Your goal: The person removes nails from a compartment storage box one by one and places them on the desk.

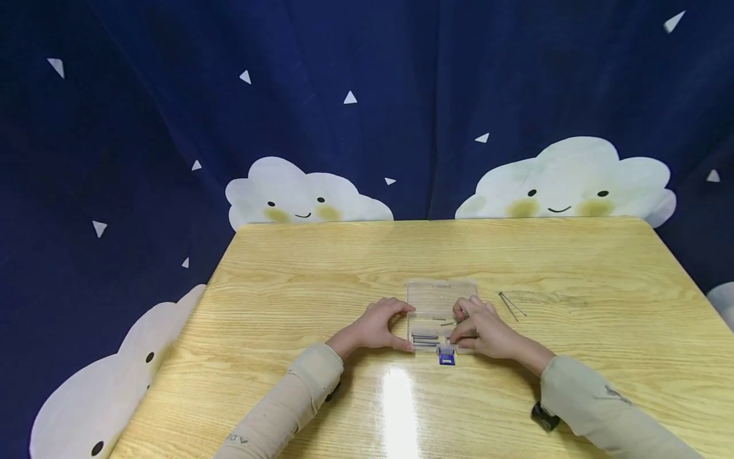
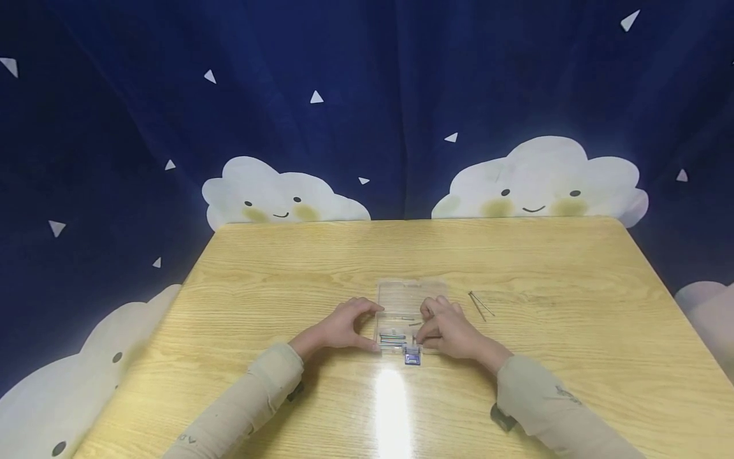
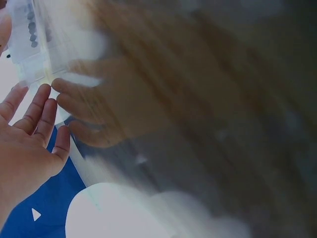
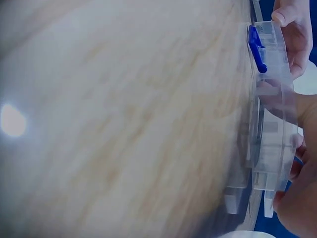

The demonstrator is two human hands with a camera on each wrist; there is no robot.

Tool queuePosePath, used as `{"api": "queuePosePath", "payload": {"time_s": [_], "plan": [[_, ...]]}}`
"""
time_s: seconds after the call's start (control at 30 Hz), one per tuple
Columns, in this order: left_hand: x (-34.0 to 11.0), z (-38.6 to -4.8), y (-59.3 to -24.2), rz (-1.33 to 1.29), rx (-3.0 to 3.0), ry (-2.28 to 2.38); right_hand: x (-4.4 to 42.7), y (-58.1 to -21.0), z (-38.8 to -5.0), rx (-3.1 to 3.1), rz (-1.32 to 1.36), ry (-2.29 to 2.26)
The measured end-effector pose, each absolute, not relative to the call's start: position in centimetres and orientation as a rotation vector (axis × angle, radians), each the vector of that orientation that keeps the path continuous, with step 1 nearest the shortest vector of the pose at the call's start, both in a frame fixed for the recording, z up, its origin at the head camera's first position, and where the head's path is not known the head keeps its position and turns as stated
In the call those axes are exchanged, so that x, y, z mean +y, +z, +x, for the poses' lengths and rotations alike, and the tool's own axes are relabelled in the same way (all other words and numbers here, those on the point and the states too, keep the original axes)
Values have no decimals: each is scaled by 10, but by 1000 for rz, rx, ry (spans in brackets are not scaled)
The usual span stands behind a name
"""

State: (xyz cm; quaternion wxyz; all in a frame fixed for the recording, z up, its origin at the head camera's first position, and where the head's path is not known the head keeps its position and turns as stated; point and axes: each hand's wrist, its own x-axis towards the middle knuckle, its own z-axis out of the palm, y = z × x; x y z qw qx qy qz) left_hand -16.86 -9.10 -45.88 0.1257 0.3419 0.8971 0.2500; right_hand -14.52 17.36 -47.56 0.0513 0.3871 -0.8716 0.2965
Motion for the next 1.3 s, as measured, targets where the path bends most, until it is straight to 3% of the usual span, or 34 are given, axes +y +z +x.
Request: {"api": "queuePosePath", "payload": {"time_s": [1.3], "plan": [[-90, -168, -460, 980, 2610, 712, 187, -473, -146, -2546, 1123, 1598]]}}
